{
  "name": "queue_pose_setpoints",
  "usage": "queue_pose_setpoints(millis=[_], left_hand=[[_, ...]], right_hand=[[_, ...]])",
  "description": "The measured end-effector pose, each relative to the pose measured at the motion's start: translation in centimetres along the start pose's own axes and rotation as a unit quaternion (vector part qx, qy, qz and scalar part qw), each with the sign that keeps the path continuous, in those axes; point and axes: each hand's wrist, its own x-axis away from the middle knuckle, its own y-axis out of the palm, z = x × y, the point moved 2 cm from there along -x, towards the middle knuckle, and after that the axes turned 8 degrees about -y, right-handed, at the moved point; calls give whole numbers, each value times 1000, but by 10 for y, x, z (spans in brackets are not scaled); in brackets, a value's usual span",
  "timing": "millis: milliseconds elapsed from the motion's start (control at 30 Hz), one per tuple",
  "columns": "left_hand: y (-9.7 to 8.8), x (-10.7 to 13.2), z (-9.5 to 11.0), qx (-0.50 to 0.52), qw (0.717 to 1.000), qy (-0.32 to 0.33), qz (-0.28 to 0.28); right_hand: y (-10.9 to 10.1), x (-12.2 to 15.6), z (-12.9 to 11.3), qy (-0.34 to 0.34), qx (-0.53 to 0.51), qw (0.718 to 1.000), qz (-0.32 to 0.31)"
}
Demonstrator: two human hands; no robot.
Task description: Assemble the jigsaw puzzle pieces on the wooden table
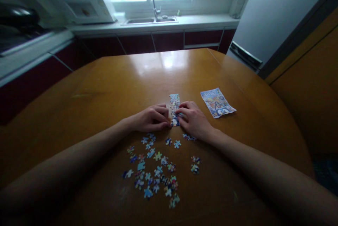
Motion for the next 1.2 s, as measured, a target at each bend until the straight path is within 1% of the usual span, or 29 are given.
queue_pose_setpoints(millis=[100, 233, 400, 500, 567, 967, 1200], left_hand=[[-1, 0, -2, 27, 999, -2, 34], [-4, 1, -8, 42, 992, -30, 117], [-7, 1, -15, 20, 969, -77, 235], [-7, 1, -18, 2, 957, -104, 272], [-7, 1, -18, -4, 955, -109, 274], [-4, 1, -17, -13, 964, -83, 251], [-5, 1, -16, -15, 964, -73, 257]], right_hand=[[0, 0, 0, -3, -3, 1000, 1], [0, 0, 1, -5, -1, 1000, -2], [0, 0, 2, -6, 0, 1000, -8], [0, 0, 1, -5, -3, 1000, -8], [-1, 0, 0, -3, -3, 1000, -8], [0, 0, -1, 9, -9, 1000, -2], [-1, 0, 0, 26, -26, 999, 12]])
